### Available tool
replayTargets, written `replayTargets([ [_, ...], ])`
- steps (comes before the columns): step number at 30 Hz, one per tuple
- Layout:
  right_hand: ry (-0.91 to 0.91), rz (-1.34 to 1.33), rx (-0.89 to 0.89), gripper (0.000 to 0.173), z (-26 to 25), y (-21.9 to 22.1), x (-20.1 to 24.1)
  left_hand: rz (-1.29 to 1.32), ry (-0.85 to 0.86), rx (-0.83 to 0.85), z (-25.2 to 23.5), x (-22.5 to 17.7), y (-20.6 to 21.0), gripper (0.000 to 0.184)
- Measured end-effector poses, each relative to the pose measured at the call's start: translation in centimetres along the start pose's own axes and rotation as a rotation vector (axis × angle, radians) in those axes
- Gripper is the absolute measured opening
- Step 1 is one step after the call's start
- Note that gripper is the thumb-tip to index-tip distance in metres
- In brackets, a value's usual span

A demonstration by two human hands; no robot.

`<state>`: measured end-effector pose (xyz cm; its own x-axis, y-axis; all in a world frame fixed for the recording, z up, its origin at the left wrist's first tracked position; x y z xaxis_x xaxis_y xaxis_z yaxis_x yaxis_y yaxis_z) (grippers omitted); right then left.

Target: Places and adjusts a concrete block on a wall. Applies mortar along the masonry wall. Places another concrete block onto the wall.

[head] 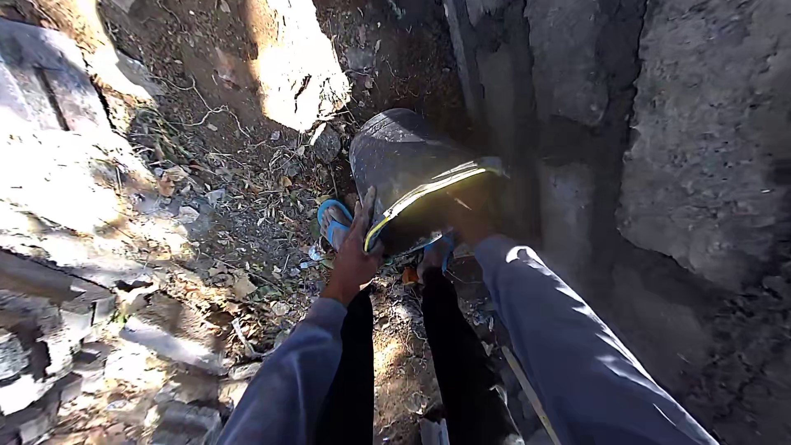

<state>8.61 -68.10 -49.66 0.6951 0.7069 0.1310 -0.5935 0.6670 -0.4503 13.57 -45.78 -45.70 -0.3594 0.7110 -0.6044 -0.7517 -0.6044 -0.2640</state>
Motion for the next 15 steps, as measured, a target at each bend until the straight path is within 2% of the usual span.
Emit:
replayTargets([
  [3,-0.012,0.04,0.067,0.044,-2.4,3.0,1.0,0.112,-0.05,-0.001,-0.4,0.2,-0.5,0.07],
  [8,-0.148,-0.302,0.174,0.054,-2.6,7.9,2.3,0.264,-0.071,0.006,-0.7,0.0,-0.6,0.069],
  [13,-0.063,-0.506,0.298,0.052,0.4,7.6,4.4,0.346,-0.121,-0.012,-0.7,-0.5,0.0,0.059],
  [15,-0.068,-0.589,0.344,0.043,1.9,7.3,5.3,0.318,-0.161,-0.01,-0.7,-0.9,-0.4,0.047],
])
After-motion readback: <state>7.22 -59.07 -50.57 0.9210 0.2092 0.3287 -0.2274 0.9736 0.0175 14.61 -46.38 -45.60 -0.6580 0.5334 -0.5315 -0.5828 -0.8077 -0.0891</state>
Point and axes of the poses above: each hand's wrist, its own z-axis away from the middle knuckle, its own y-axis out of the palm, x = y × z, the point moved 10 cm from there along -z, towards the middle knuckle, and after that the axes turned 5 degrees about -z, right-handed, at the moved point
